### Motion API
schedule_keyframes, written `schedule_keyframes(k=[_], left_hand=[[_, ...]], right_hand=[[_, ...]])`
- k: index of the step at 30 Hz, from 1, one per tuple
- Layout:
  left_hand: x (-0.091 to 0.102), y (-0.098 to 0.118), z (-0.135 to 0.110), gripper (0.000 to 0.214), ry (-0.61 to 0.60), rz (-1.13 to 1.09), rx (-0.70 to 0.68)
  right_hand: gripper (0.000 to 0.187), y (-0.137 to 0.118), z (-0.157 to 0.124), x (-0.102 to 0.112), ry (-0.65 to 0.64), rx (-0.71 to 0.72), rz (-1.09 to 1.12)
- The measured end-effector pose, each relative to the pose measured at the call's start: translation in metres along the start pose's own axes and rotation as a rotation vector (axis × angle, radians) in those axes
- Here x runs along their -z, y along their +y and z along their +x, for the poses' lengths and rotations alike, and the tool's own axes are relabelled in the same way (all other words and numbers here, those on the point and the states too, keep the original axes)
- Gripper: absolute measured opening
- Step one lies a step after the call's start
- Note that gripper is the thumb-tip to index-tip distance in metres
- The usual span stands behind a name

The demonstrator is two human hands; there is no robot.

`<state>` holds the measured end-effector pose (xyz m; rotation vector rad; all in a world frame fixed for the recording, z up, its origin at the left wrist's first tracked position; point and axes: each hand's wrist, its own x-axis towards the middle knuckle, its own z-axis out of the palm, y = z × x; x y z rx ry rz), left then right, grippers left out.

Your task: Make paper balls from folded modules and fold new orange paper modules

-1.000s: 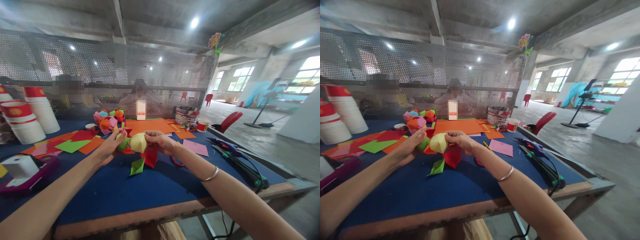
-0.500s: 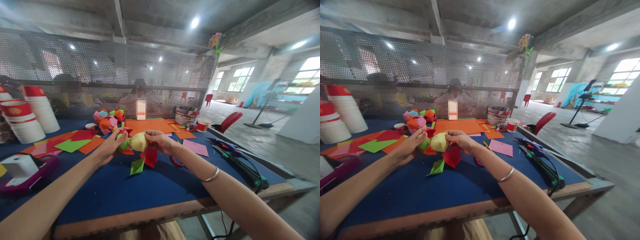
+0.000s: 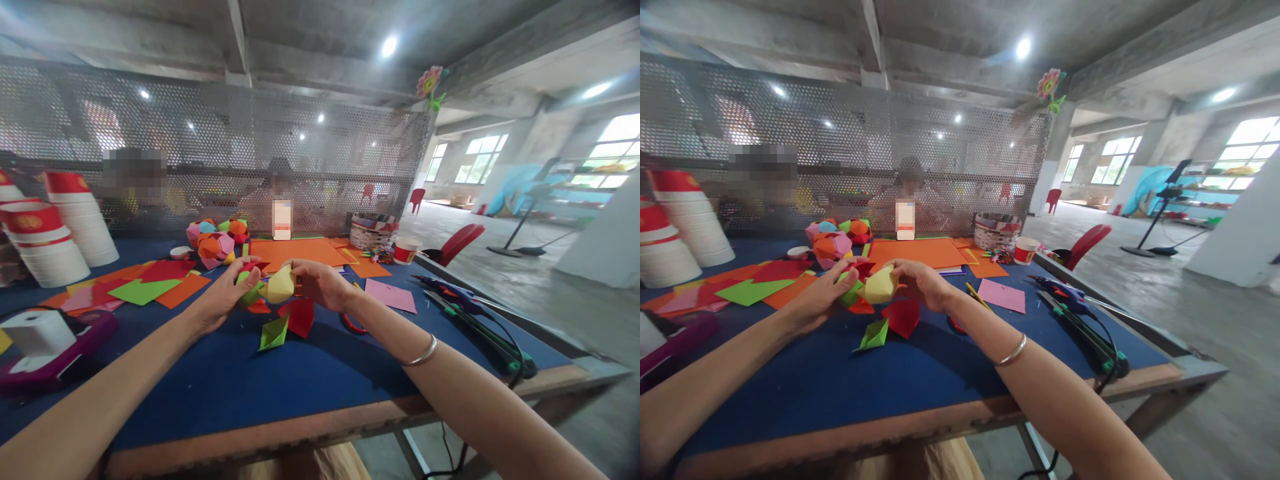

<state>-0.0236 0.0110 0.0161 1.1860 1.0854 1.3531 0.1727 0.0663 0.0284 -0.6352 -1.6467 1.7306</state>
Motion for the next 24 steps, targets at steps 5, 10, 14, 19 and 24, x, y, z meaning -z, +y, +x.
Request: schedule_keyframes(k=[5, 10, 14, 19, 24], left_hand=[[-0.001, 0.001, 0.0, 0.057, -0.015, 0.011, 0.001], [0.001, -0.002, 0.002, 0.059, 0.002, 0.028, -0.022], [0.002, -0.003, 0.002, 0.053, 0.012, 0.04, -0.022], [0.0, -0.002, 0.001, 0.049, 0.012, 0.035, 0.007], [0.0, -0.003, 0.002, 0.038, 0.042, 0.064, 0.011]], right_hand=[[0.01, 0.008, 0.002, 0.004, 0.007, 0.025, -0.002], [0.018, 0.012, 0.003, 0.003, -0.007, 0.034, -0.024], [0.01, 0.011, 0.003, -0.001, 0.05, 0.025, -0.049], [0.015, 0.011, 0.002, -0.006, 0.138, 0.037, -0.073], [0.017, 0.02, 0.005, -0.008, 0.218, 0.124, -0.125]])
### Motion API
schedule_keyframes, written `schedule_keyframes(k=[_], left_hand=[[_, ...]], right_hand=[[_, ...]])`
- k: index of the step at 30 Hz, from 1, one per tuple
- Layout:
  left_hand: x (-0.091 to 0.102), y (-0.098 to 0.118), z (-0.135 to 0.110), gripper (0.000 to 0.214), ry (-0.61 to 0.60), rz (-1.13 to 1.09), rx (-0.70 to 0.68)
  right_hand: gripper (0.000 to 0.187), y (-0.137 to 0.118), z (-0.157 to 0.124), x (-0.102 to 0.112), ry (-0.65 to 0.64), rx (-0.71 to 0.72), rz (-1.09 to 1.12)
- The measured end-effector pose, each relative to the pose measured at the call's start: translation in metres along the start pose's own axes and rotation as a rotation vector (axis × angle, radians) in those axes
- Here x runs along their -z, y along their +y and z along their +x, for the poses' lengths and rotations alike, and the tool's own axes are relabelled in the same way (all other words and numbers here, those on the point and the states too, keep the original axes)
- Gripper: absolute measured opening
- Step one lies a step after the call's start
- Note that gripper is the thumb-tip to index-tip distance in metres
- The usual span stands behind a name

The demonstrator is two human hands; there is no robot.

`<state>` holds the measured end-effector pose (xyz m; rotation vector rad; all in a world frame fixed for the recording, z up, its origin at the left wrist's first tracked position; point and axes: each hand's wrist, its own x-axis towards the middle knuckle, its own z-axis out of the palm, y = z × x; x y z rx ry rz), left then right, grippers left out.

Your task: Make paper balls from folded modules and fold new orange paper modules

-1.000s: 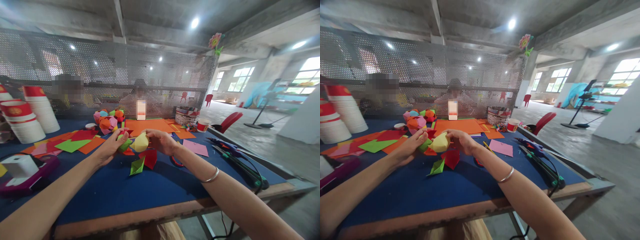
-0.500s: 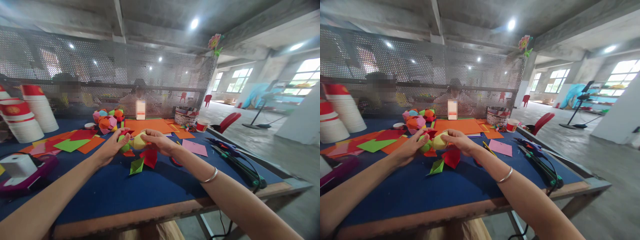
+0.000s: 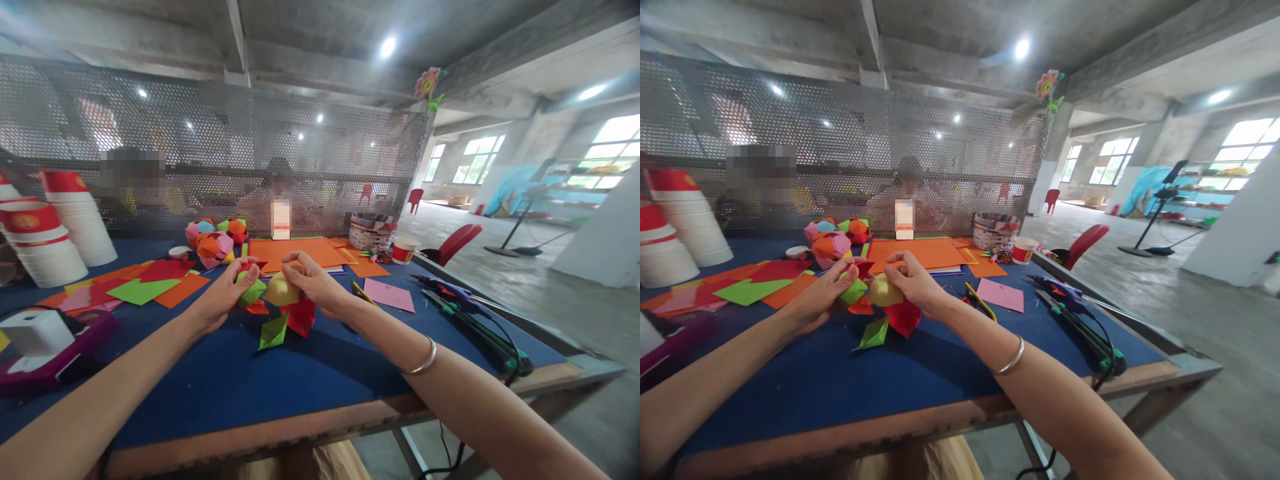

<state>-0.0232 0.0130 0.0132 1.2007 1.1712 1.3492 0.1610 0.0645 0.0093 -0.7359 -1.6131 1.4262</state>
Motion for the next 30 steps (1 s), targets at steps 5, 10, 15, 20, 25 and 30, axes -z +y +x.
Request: schedule_keyframes(k=[5, 10, 15, 20, 25, 30], left_hand=[[-0.003, 0.001, -0.001, 0.034, 0.014, 0.001, 0.024], [-0.002, 0.004, -0.002, 0.032, 0.029, -0.076, 0.008], [0.001, 0.006, -0.002, 0.035, -0.037, -0.192, 0.05], [-0.001, 0.01, -0.006, 0.025, -0.07, -0.189, 0.119], [-0.002, 0.011, -0.005, 0.025, -0.055, -0.174, 0.105], [0.001, 0.011, -0.005, 0.028, -0.056, -0.134, 0.086]], right_hand=[[0.033, 0.003, -0.002, -0.003, -0.027, 0.017, 0.167], [0.032, -0.001, -0.002, -0.003, 0.004, -0.018, 0.337], [0.026, 0.001, 0.006, 0.003, 0.097, -0.006, 0.387], [0.028, 0.002, 0.01, 0.009, 0.15, -0.003, 0.406], [0.022, -0.001, 0.006, 0.008, 0.129, -0.009, 0.392], [0.016, -0.002, 0.004, 0.004, 0.041, 0.188, 0.299]])
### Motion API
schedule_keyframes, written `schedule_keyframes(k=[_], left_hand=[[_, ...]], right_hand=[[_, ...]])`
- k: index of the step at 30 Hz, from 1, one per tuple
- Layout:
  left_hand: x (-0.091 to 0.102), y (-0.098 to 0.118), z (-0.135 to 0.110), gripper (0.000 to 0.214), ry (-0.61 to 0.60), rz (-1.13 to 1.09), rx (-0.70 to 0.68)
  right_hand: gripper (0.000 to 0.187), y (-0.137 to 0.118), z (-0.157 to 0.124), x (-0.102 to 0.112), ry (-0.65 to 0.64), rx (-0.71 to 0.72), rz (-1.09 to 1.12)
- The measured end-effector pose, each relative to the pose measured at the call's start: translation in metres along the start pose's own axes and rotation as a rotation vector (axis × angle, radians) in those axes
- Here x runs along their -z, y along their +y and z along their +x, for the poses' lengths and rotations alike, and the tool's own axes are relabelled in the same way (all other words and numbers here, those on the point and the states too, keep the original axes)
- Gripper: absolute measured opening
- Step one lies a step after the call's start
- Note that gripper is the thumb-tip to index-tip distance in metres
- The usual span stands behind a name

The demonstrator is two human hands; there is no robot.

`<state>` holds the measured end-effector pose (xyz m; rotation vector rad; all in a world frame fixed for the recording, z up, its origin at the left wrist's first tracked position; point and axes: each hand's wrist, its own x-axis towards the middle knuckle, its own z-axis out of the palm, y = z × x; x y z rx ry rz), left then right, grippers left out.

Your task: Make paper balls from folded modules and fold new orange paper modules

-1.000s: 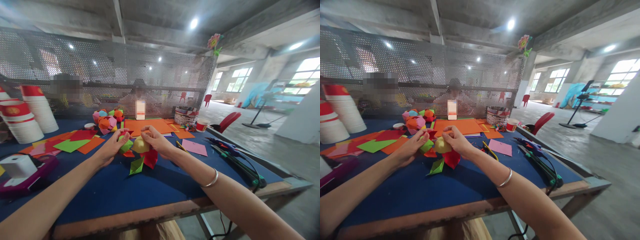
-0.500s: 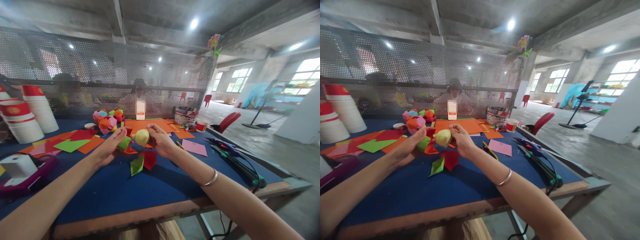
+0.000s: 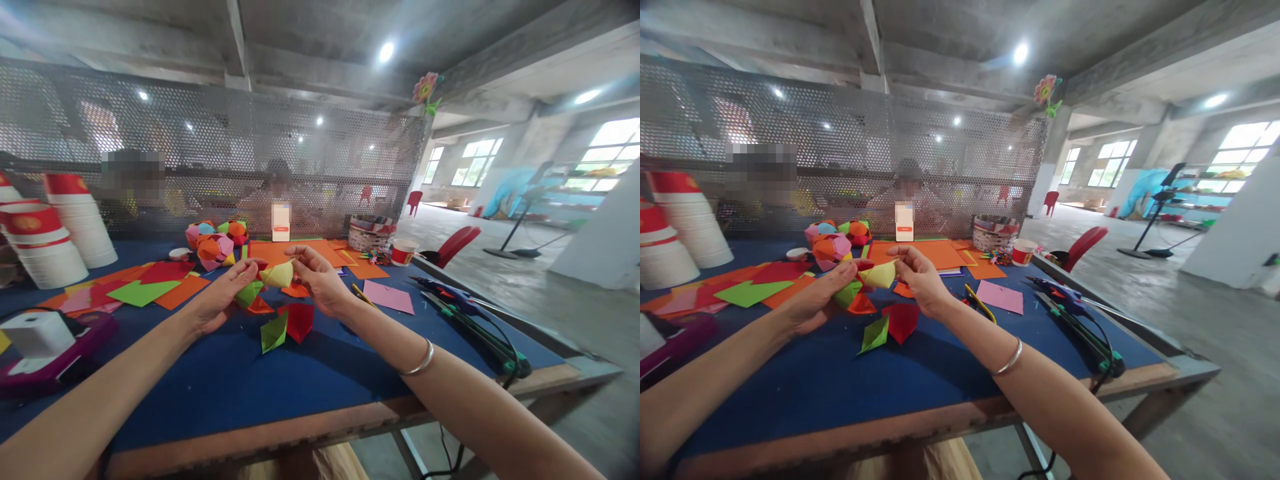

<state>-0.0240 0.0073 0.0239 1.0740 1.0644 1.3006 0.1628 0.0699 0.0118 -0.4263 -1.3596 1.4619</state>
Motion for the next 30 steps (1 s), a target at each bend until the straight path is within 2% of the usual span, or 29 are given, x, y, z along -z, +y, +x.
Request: schedule_keyframes(k=[3, 5, 11, 16, 21, 25, 30], left_hand=[[0.001, -0.001, 0.001, 0.029, 0.003, -0.002, -0.006], [0.002, -0.002, 0.002, 0.03, 0.0, -0.016, -0.008], [0.004, -0.006, 0.006, 0.033, 0.006, -0.05, -0.017], [0.001, -0.007, 0.005, 0.025, 0.054, -0.074, 0.014], [-0.002, -0.007, 0.002, 0.029, 0.023, -0.038, 0.028], [-0.002, -0.009, 0.001, 0.027, -0.037, -0.023, 0.052], [-0.002, -0.01, 0.001, 0.026, -0.054, -0.007, 0.066]], right_hand=[[0.012, 0.001, 0.001, 0.0, -0.023, 0.11, -0.035], [0.01, 0.001, 0.002, 0.001, -0.004, 0.114, -0.035], [0.007, -0.003, 0.001, -0.001, 0.074, -0.044, 0.13], [0.012, -0.002, 0.001, -0.004, 0.075, -0.241, 0.288], [0.021, 0.0, 0.002, -0.003, 0.069, -0.266, 0.305], [0.032, 0.001, 0.003, 0.0, 0.142, -0.242, 0.35], [0.023, -0.006, 0.004, -0.001, 0.175, -0.257, 0.373]])
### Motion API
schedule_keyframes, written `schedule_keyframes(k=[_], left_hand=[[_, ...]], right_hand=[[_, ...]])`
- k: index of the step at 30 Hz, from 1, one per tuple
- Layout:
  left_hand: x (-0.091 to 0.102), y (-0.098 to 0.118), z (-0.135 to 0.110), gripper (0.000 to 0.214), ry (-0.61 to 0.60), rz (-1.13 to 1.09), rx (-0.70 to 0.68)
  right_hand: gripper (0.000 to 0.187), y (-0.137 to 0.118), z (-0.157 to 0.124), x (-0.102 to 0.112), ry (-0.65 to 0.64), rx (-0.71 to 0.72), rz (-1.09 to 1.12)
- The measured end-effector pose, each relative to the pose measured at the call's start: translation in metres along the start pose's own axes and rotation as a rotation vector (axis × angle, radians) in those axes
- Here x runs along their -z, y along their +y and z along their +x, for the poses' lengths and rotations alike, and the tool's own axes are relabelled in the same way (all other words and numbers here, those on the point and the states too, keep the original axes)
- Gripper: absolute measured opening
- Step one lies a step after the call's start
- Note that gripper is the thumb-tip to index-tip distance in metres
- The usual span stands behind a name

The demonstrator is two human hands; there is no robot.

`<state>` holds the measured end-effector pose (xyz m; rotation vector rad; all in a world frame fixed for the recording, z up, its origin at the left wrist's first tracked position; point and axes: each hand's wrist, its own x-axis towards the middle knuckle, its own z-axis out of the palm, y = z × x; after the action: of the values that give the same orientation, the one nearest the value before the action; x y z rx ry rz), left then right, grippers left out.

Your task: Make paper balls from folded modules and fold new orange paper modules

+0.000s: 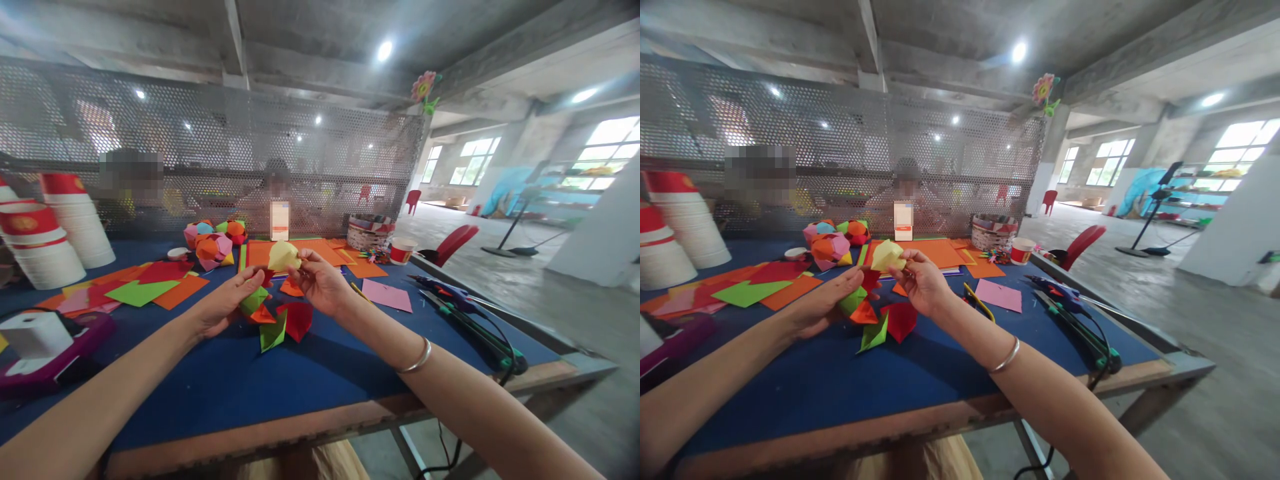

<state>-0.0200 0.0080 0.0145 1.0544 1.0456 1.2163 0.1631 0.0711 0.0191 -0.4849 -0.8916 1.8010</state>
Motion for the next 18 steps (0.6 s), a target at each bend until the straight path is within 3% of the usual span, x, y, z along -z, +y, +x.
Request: schedule_keyframes(k=[7, 11, 18], left_hand=[[0.0, 0.004, 0.0, 0.018, 0.133, -0.064, -0.032], [0.001, 0.004, 0.003, 0.018, 0.163, -0.091, -0.051], [0.002, 0.003, 0.005, 0.025, 0.155, -0.132, -0.074]], right_hand=[[0.005, -0.001, -0.007, -0.007, 0.001, -0.046, 0.002], [0.02, 0.005, -0.01, -0.008, -0.081, 0.019, -0.005], [0.013, 0.014, -0.013, -0.01, -0.239, -0.035, -0.057]])
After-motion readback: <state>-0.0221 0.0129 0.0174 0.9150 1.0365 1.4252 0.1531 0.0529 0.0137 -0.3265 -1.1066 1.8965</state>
